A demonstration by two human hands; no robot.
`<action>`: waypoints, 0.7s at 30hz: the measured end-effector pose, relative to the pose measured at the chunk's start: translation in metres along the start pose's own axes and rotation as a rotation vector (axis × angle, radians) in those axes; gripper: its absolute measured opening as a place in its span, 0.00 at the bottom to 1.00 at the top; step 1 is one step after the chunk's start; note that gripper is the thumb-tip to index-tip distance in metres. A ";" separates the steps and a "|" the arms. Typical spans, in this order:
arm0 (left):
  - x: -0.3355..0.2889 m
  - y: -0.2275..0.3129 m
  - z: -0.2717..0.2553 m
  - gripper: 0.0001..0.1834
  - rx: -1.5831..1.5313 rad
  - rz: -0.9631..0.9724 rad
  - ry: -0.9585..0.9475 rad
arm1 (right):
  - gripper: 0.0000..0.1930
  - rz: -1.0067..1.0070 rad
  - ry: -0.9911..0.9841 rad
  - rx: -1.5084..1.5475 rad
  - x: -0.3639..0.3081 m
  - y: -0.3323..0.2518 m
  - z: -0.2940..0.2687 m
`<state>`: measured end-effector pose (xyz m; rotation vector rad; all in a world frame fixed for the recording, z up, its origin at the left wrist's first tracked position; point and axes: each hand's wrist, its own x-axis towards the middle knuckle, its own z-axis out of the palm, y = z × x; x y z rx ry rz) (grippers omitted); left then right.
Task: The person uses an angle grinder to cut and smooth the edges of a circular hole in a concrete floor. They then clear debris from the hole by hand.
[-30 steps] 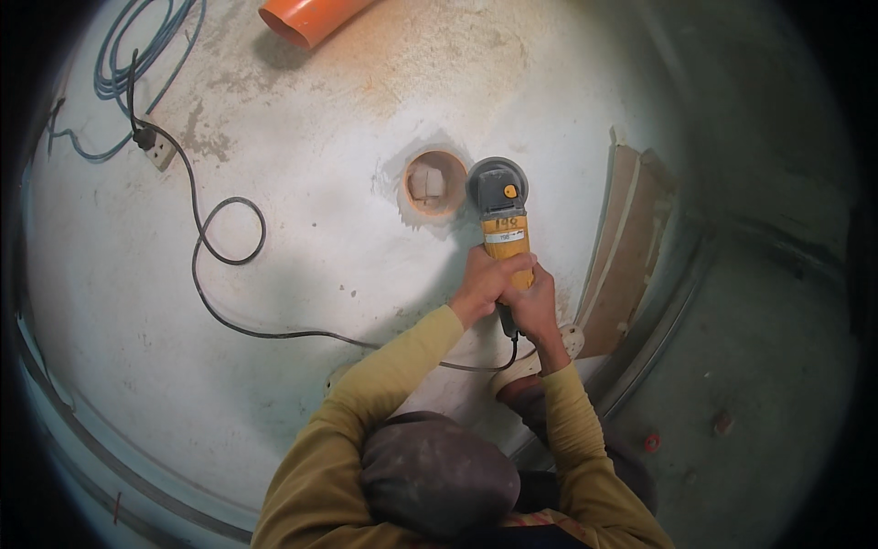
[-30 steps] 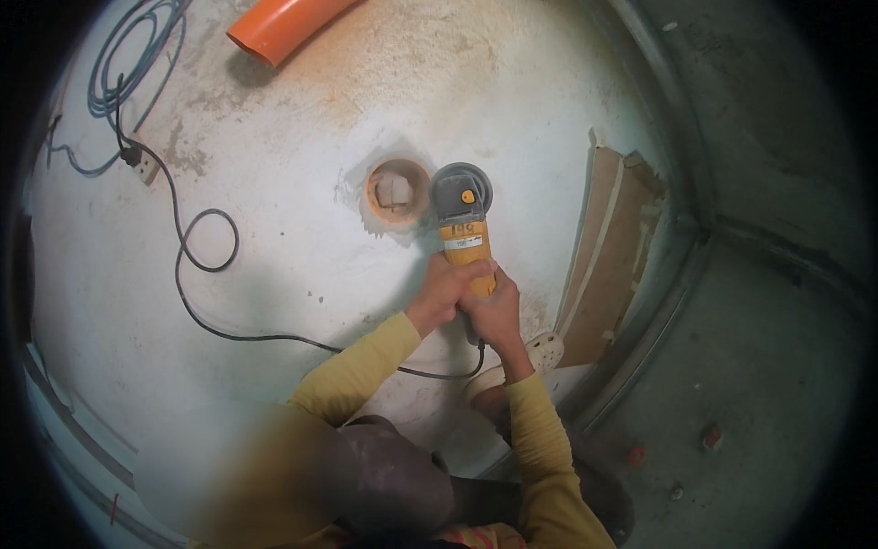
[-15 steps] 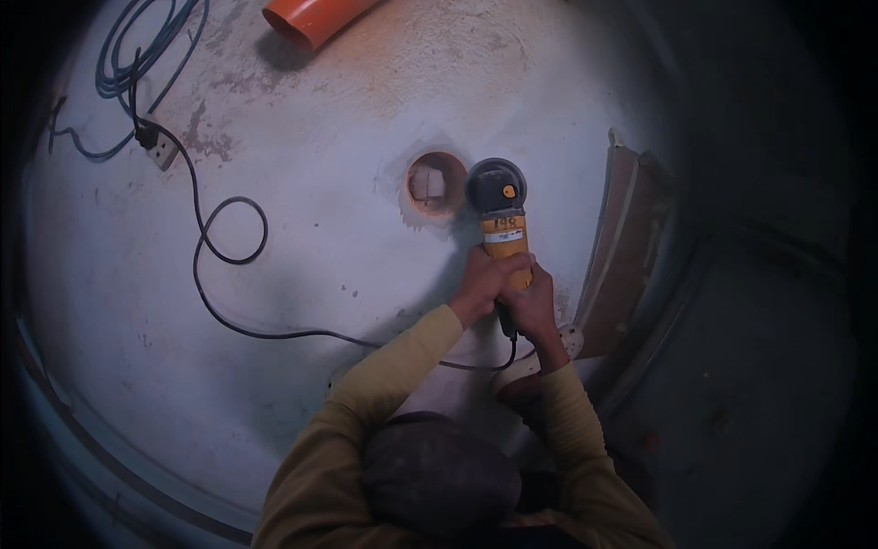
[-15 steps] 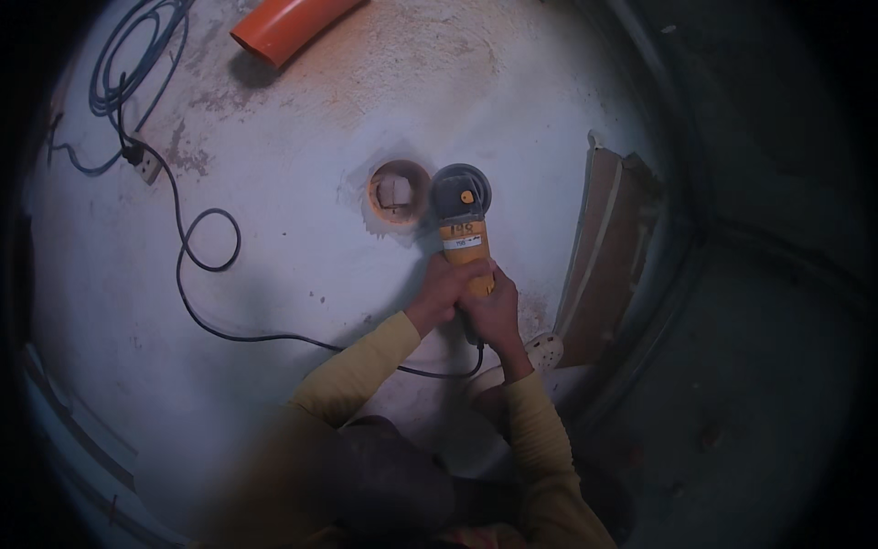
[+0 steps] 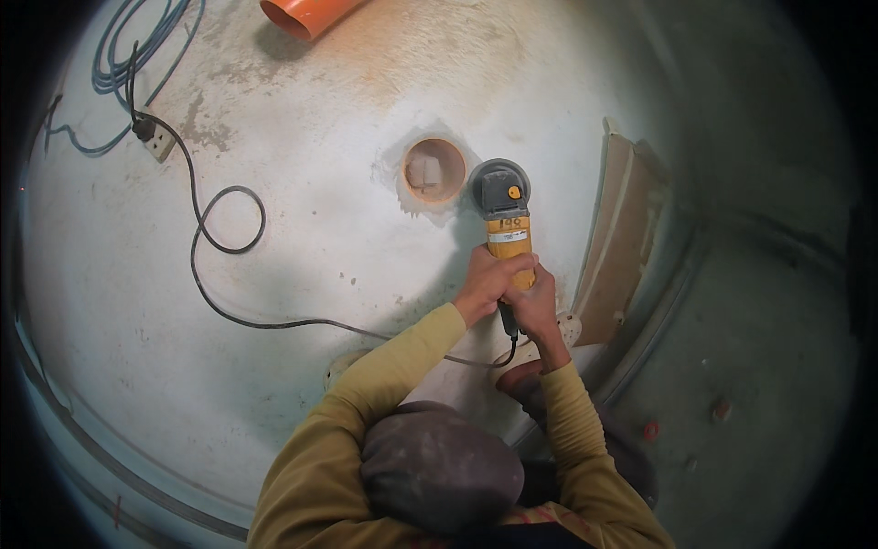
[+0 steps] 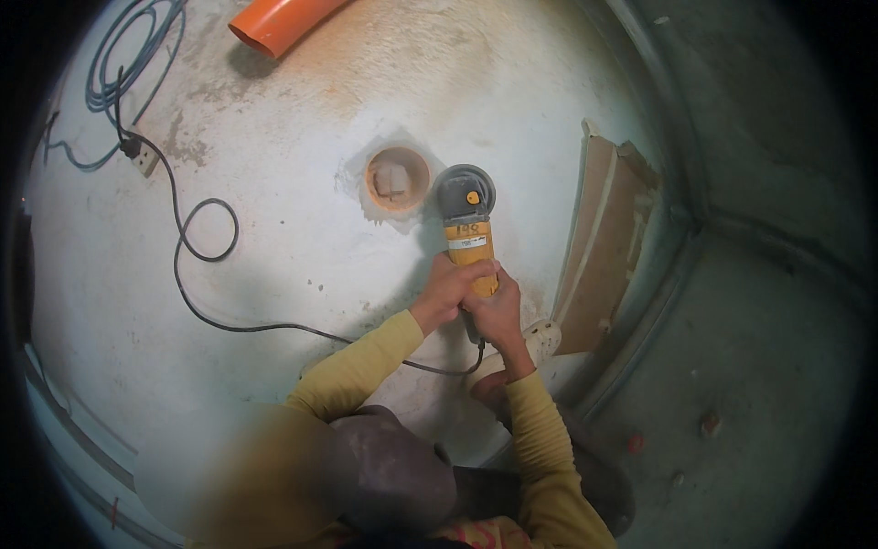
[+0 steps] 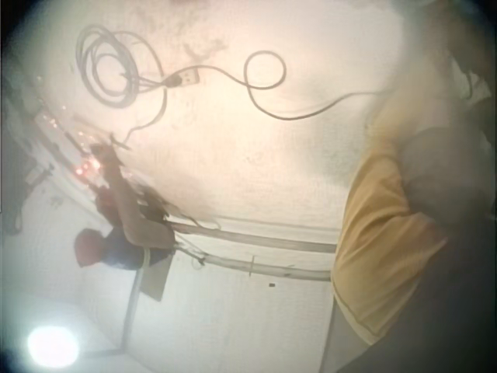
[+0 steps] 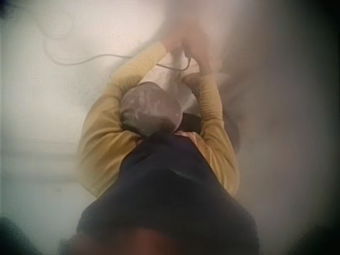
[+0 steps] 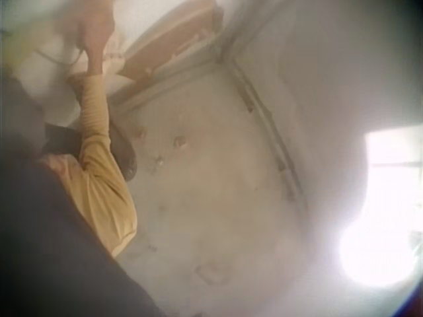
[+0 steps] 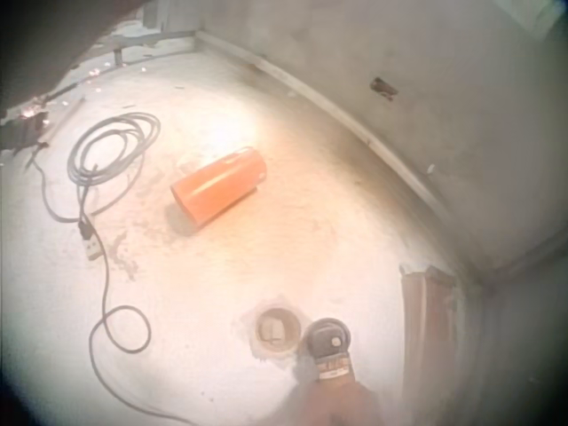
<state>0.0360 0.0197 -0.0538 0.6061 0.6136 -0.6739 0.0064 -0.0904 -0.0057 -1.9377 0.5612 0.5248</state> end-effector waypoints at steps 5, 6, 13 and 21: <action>-0.015 0.001 -0.007 0.15 0.055 0.057 0.080 | 0.24 -0.004 -0.064 0.120 -0.004 0.007 0.010; -0.018 0.003 -0.010 0.15 0.059 0.067 0.075 | 0.25 -0.029 -0.068 0.124 -0.004 0.010 0.013; -0.024 0.009 -0.018 0.16 0.092 -0.005 0.039 | 0.25 -0.087 -0.043 0.082 -0.002 0.023 0.018; -0.015 -0.006 -0.008 0.15 0.022 0.037 0.040 | 0.26 0.009 -0.059 0.048 -0.010 0.011 0.005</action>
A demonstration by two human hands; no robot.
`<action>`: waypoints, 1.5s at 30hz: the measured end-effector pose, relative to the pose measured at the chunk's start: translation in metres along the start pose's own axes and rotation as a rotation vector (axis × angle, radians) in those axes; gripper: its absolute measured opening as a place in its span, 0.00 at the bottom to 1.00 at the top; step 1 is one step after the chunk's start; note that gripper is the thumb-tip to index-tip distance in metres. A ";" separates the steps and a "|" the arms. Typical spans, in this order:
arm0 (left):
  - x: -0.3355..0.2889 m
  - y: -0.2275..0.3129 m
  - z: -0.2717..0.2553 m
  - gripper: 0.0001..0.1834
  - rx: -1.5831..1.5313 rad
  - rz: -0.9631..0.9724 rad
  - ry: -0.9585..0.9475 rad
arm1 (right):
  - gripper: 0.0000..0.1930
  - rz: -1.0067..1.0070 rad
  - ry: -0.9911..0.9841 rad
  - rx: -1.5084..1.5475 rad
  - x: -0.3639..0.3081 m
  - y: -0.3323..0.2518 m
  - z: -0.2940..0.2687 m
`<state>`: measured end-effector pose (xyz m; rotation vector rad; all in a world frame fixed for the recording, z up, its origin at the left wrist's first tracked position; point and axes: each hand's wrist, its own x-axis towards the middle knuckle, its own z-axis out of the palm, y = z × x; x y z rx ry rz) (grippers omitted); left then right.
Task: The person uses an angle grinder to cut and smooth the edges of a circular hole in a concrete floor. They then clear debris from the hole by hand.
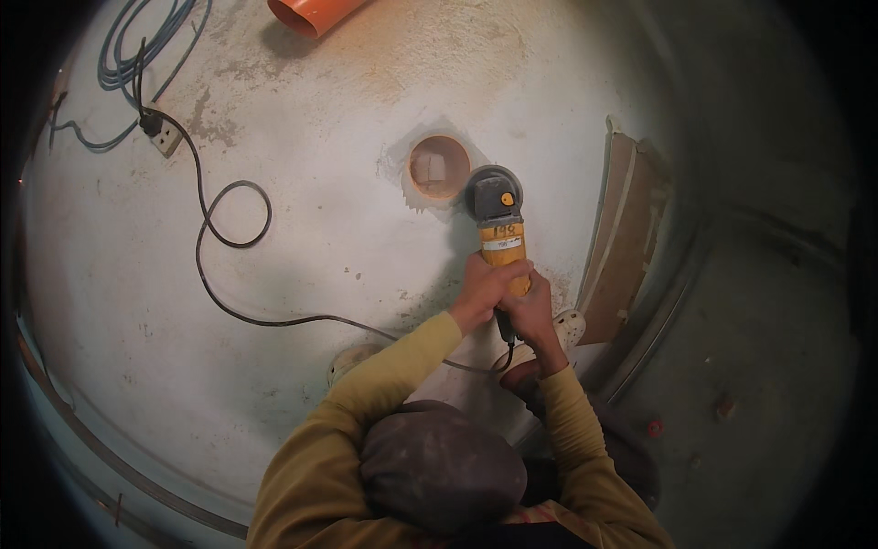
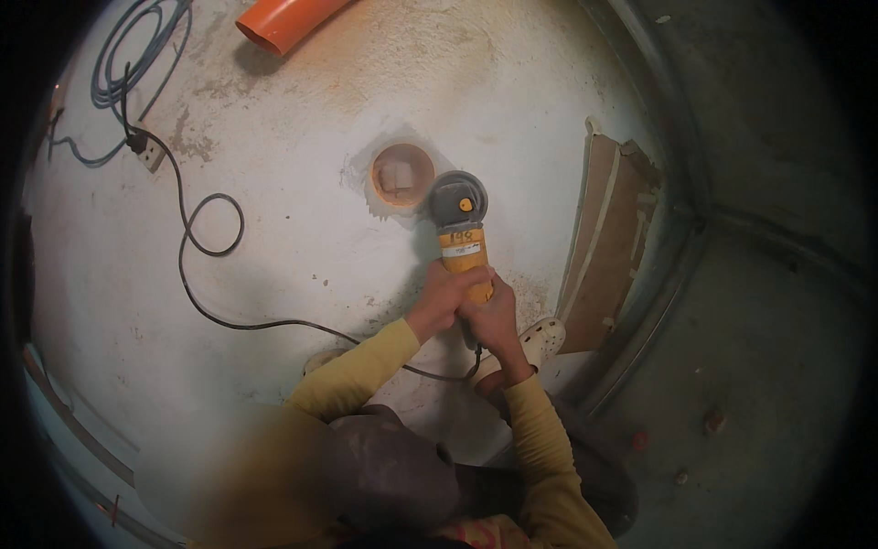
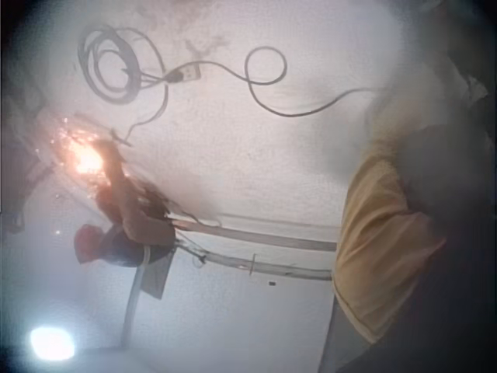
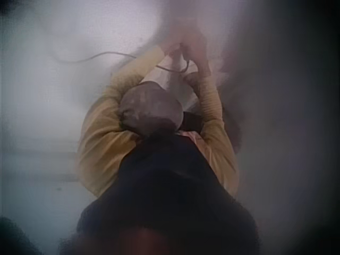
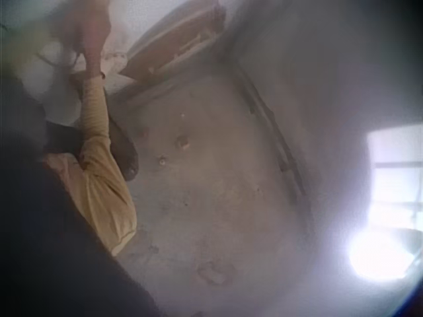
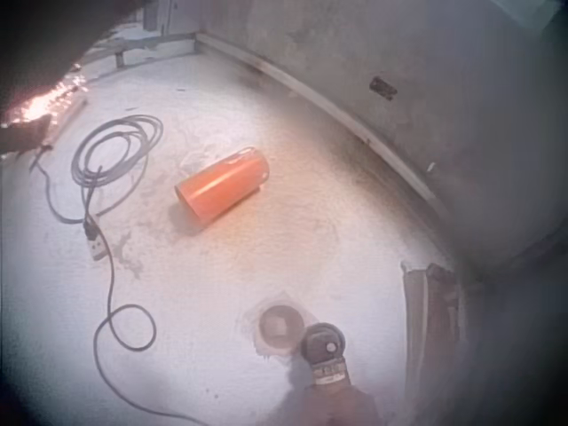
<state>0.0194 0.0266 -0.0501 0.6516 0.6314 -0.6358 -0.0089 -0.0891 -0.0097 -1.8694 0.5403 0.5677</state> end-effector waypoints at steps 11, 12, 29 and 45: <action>-0.011 0.011 -0.019 0.14 -0.027 0.047 0.019 | 0.26 -0.040 -0.059 -0.038 0.004 0.001 0.019; -0.010 0.010 -0.017 0.14 -0.024 0.038 0.012 | 0.26 0.007 -0.046 -0.046 0.004 0.000 0.018; -0.031 0.033 -0.006 0.15 0.124 -0.002 0.083 | 0.25 -0.048 -0.105 0.040 -0.002 -0.014 0.015; -0.027 0.030 -0.013 0.14 -0.022 0.046 0.131 | 0.28 -0.028 -0.154 0.016 0.002 -0.021 0.024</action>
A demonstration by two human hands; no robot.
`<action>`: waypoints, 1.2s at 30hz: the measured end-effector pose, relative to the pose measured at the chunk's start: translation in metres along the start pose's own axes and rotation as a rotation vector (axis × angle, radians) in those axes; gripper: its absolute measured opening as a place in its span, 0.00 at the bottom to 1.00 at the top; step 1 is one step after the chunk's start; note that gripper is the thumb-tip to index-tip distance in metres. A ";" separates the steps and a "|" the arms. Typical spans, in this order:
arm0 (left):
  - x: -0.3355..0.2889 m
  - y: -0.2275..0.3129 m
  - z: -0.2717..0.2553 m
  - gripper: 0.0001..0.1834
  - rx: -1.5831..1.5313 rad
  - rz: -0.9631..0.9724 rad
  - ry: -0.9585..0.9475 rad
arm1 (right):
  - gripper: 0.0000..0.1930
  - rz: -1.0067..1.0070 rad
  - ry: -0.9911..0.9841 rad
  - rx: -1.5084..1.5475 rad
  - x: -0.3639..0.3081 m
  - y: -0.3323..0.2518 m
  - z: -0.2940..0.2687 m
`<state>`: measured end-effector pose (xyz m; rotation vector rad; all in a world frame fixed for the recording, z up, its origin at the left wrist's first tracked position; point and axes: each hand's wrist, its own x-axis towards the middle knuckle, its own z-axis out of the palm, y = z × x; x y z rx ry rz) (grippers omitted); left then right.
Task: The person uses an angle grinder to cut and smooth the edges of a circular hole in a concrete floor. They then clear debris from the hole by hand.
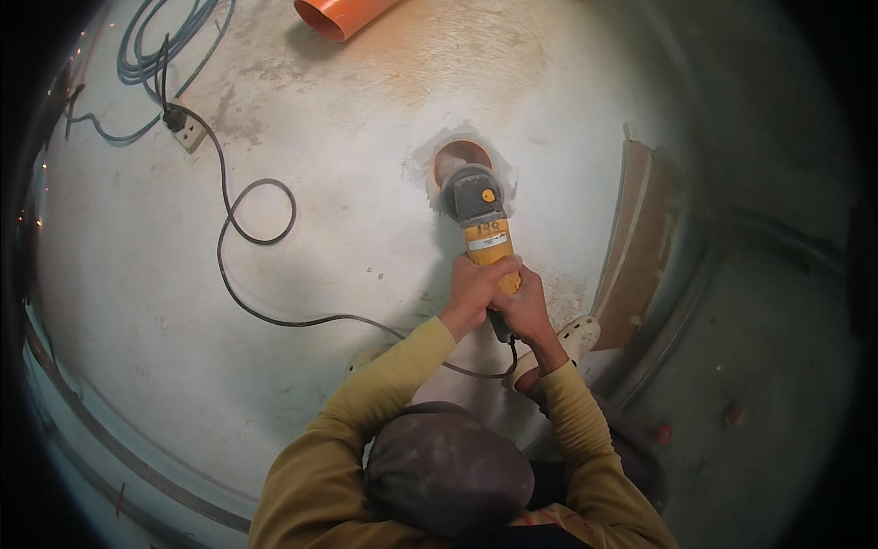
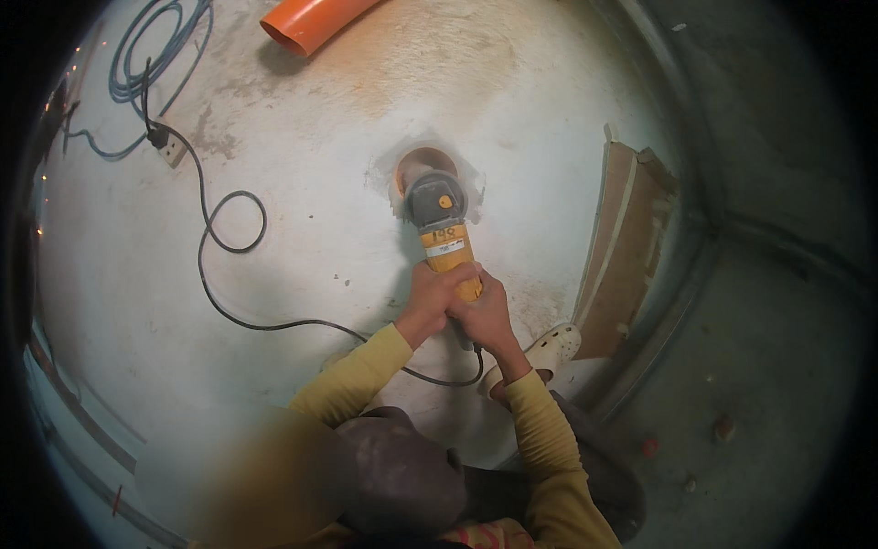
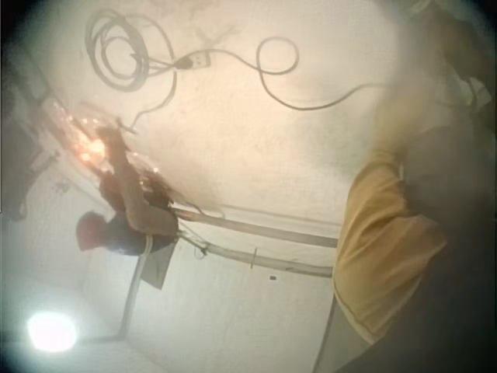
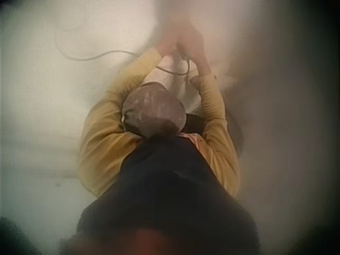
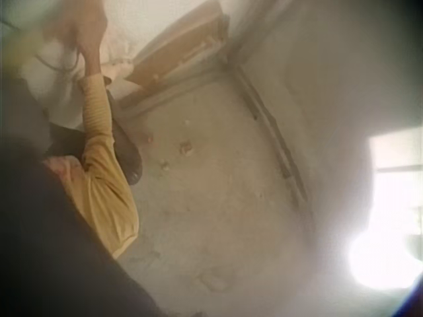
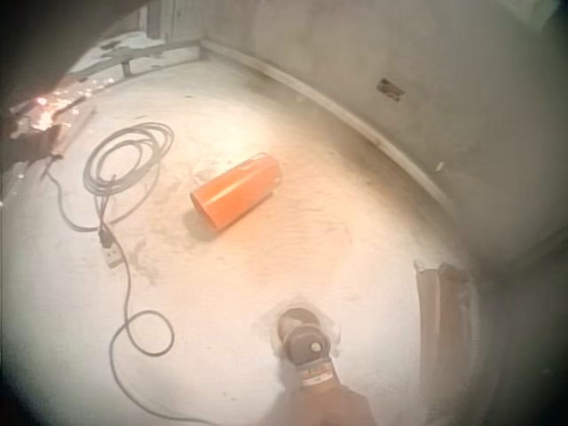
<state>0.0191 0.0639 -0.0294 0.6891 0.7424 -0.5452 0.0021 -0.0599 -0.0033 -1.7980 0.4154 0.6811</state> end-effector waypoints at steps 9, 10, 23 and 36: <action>0.000 -0.009 0.006 0.14 -0.029 -0.030 -0.028 | 0.27 0.069 0.029 -0.031 -0.007 0.001 -0.009; 0.000 -0.010 0.007 0.14 -0.025 -0.038 -0.026 | 0.27 0.069 0.036 -0.029 -0.008 -0.001 -0.009; -0.015 0.019 0.008 0.15 0.267 0.056 -0.005 | 0.21 -0.057 -0.004 0.062 -0.002 -0.006 0.000; 0.001 -0.004 0.009 0.16 0.031 -0.042 0.008 | 0.27 0.023 0.034 -0.007 -0.007 -0.005 -0.007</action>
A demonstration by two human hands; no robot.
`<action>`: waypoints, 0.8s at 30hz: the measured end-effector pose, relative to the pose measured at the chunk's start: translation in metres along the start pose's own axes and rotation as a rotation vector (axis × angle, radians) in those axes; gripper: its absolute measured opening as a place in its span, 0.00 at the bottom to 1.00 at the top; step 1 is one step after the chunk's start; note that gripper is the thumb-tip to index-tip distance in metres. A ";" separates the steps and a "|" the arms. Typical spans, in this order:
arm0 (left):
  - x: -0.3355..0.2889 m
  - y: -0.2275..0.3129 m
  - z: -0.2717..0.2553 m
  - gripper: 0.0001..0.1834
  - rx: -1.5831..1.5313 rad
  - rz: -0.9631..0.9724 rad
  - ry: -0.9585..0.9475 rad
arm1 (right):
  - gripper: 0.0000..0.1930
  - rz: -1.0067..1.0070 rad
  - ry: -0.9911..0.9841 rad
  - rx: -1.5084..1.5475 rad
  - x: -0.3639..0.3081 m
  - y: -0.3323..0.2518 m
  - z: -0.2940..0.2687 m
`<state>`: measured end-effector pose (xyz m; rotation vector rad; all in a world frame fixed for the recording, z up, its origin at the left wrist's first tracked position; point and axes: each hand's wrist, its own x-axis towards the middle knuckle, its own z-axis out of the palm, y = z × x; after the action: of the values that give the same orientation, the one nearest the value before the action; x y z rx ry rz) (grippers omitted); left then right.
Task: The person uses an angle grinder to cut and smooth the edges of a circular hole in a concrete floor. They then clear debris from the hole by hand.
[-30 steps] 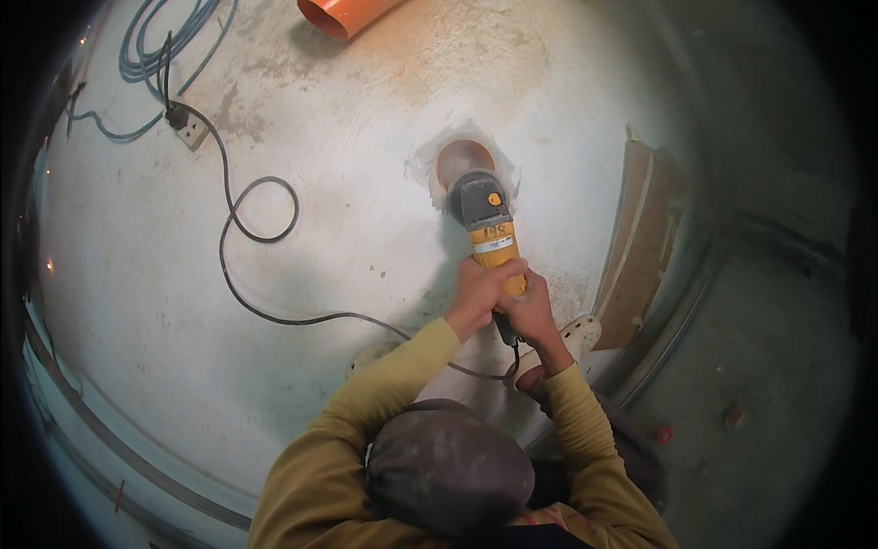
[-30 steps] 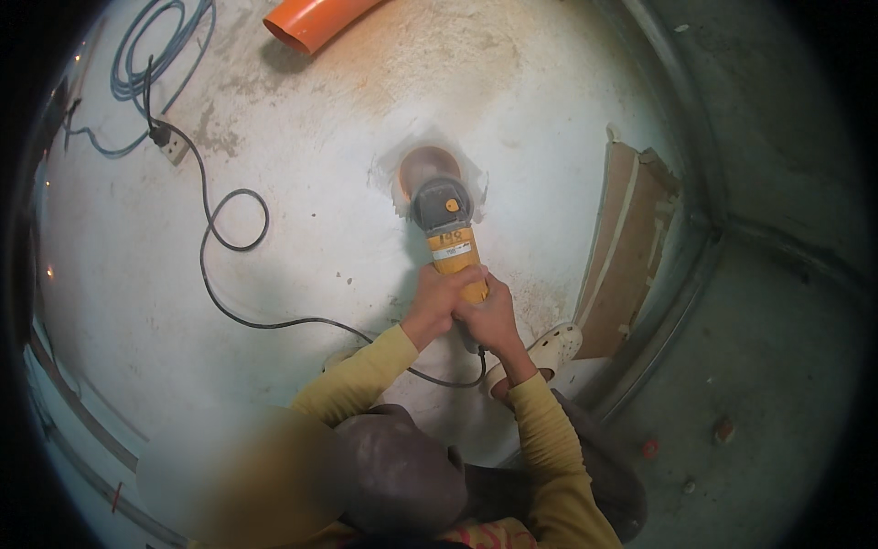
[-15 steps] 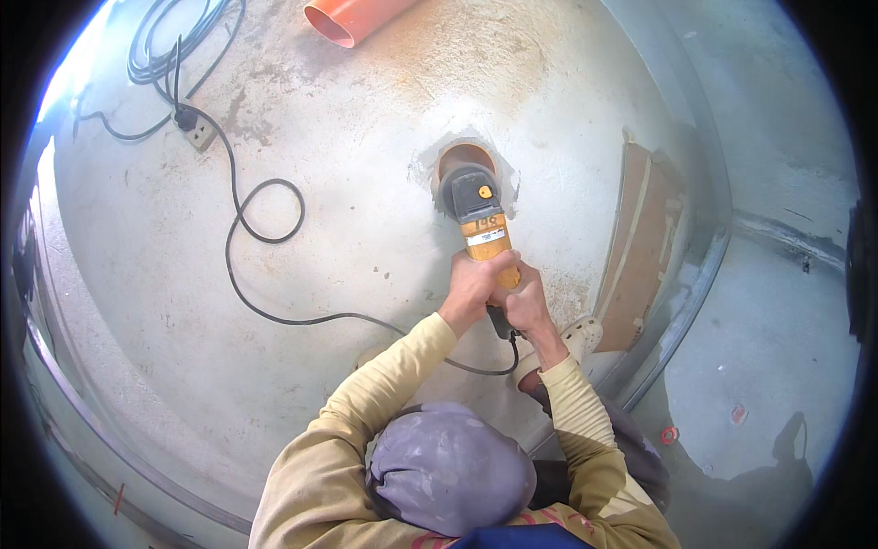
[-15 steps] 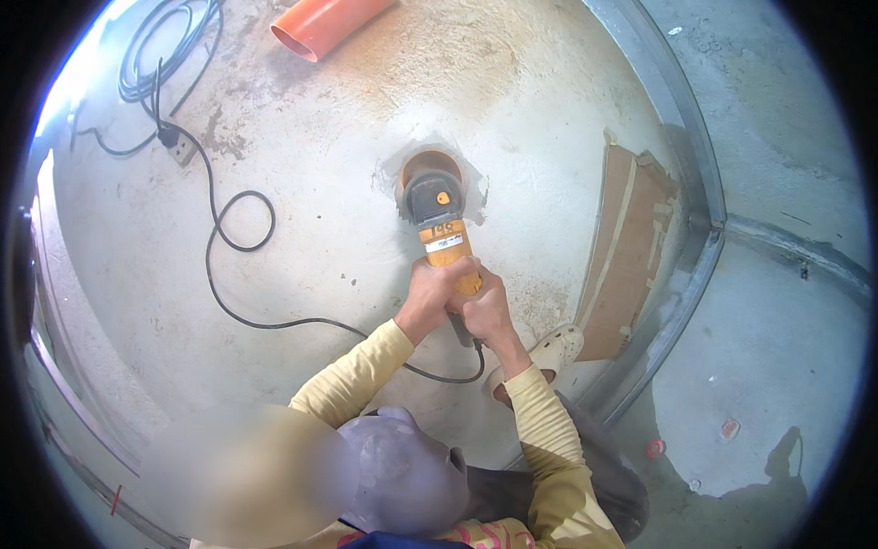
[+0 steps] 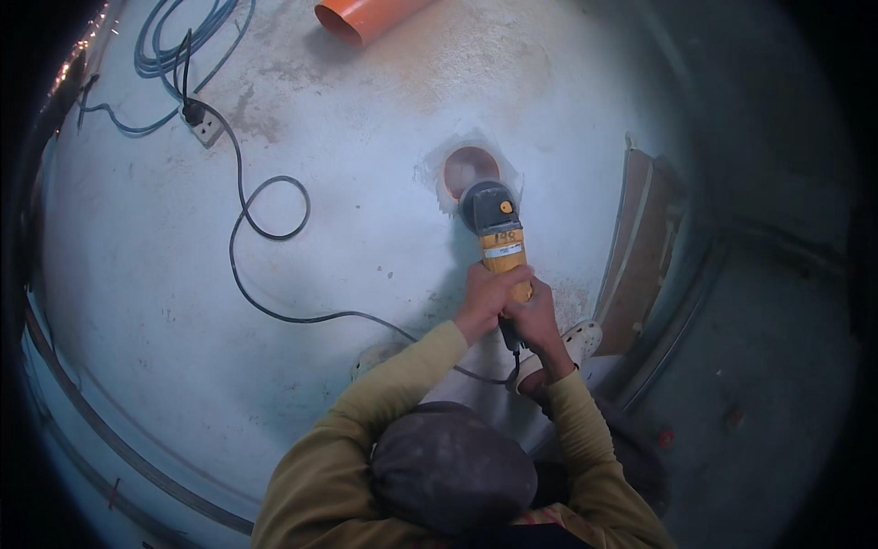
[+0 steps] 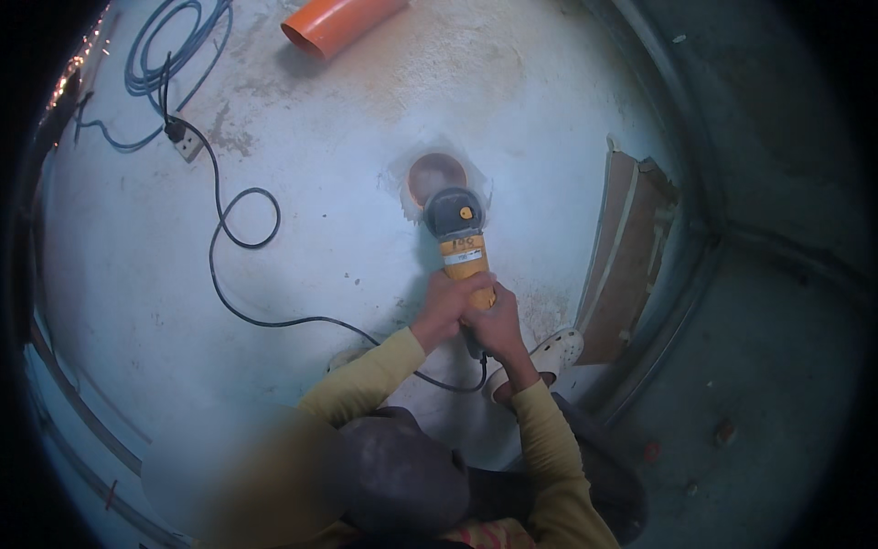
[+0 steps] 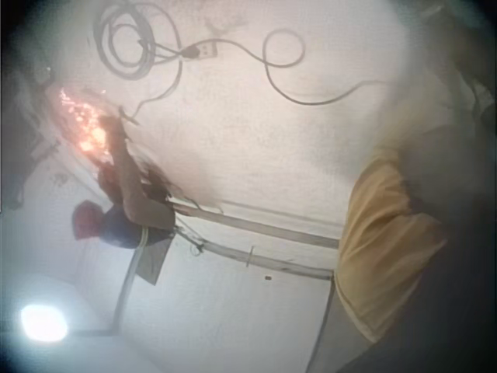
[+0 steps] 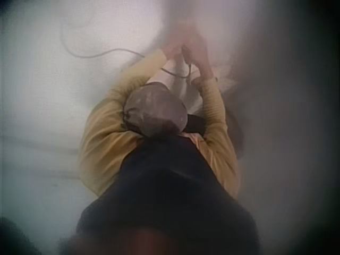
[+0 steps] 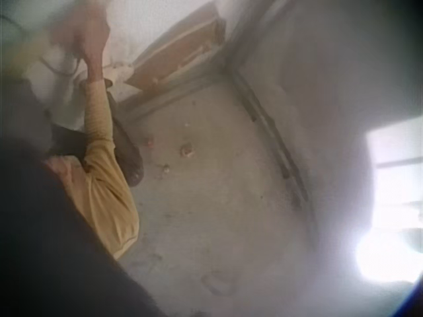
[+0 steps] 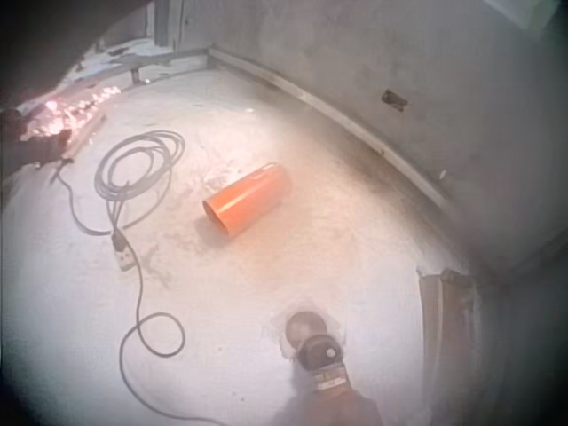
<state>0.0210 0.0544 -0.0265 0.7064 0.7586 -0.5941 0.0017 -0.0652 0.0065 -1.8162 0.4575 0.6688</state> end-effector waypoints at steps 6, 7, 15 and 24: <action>0.001 0.001 -0.004 0.15 0.002 0.072 -0.007 | 0.25 -0.005 -0.020 0.008 0.004 0.001 0.004; 0.001 0.002 -0.003 0.15 -0.007 0.076 -0.001 | 0.25 0.002 -0.018 0.005 0.004 0.001 0.004; -0.001 0.004 -0.003 0.15 0.010 0.040 -0.015 | 0.26 -0.038 0.026 0.029 -0.001 -0.006 0.009; 0.001 0.023 -0.019 0.16 0.243 0.297 -0.114 | 0.25 -0.109 -0.036 0.116 0.020 0.000 0.020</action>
<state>0.0302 0.0826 -0.0291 0.9810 0.4670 -0.4539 0.0124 -0.0458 -0.0111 -1.7043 0.3633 0.5869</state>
